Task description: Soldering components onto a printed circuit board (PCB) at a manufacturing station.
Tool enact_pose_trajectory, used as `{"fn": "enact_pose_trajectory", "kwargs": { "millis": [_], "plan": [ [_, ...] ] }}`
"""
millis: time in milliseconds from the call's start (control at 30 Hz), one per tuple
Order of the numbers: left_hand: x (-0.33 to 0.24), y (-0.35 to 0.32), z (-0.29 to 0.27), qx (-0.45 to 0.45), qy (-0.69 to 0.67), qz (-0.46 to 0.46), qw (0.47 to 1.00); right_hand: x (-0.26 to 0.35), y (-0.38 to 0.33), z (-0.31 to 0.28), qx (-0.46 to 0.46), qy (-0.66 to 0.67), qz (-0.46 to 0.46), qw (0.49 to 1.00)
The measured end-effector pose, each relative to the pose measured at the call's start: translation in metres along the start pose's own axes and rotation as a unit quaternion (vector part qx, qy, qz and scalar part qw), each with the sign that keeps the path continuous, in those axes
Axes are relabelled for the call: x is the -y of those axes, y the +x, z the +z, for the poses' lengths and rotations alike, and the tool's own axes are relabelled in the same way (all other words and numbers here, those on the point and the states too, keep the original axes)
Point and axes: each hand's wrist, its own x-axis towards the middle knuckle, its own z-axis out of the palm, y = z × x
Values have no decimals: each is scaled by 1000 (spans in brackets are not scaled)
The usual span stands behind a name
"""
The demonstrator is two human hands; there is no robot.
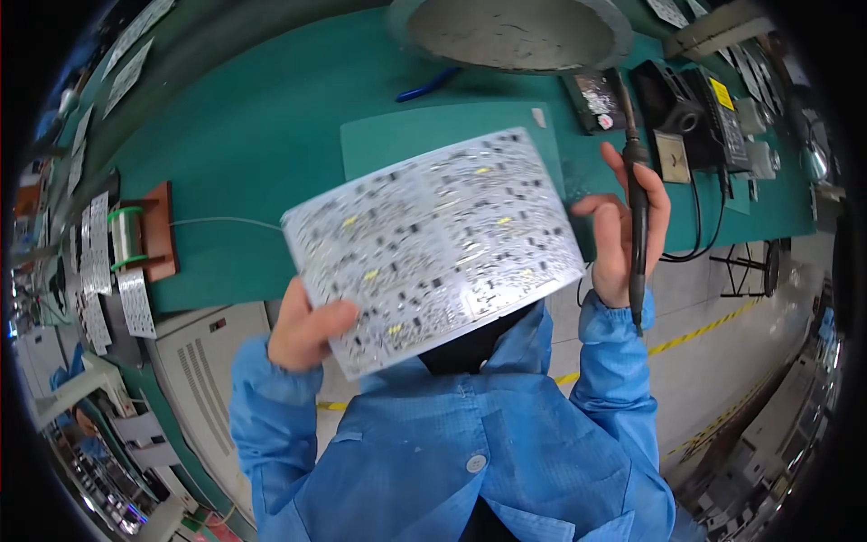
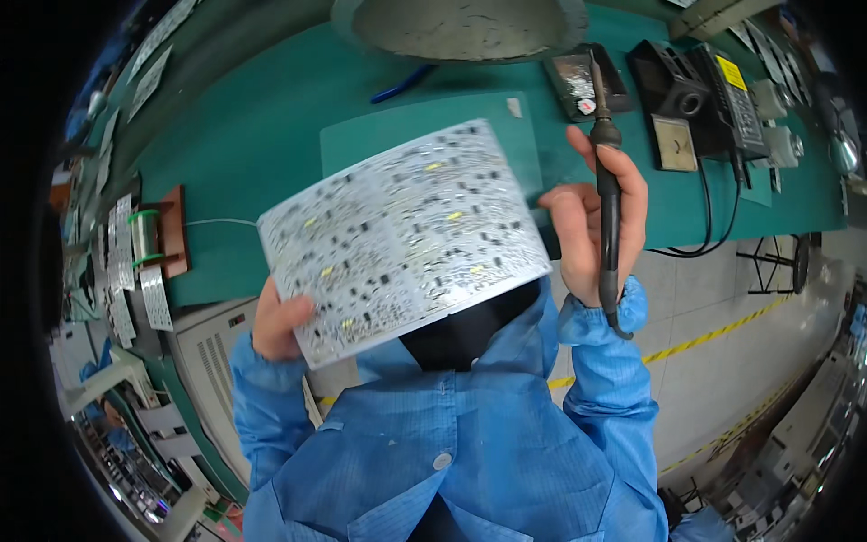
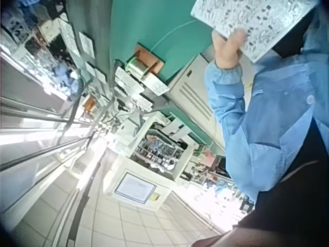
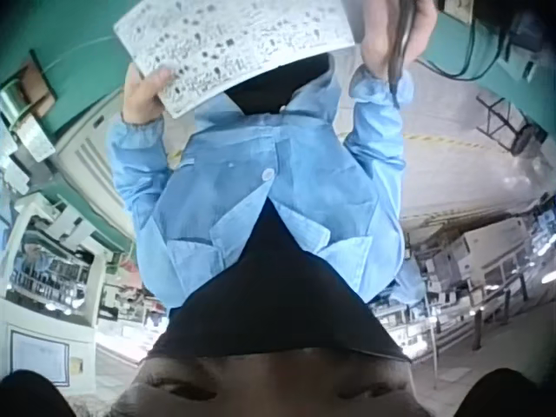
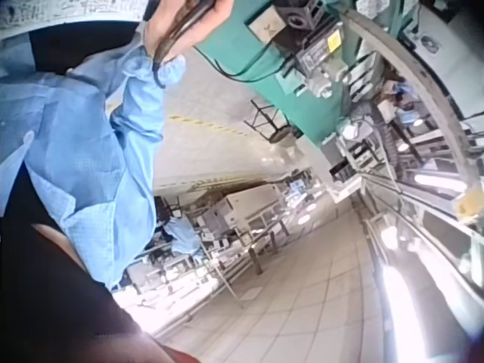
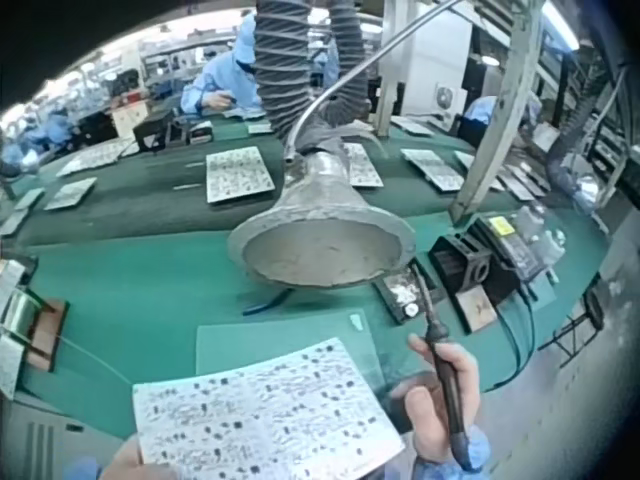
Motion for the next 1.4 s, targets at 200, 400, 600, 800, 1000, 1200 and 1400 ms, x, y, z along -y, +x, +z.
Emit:
{"fn": "enact_pose_trajectory", "kwargs": {
  "millis": [200,400,600,800,1000,1200,1400],
  "plan": [
    [67,-31,6,-101,-65,203,972,-3,11,-15,-32,-240,-34,970],
    [101,25,73,-111,-94,351,925,2,-11,1,-19,-215,-14,976],
    [103,19,67,-49,-215,124,967,16,-39,5,61,-138,-83,985],
    [95,18,65,-118,-49,92,988,22,-50,-6,132,-93,-93,982],
    [101,21,65,-105,-4,115,988,6,-53,2,71,-55,-124,988],
    [99,21,65,-131,1,103,986,-9,-59,-3,127,-44,-110,985],
    [97,21,67,-135,7,98,986,-17,-63,1,126,-34,-105,986]
  ]
}}
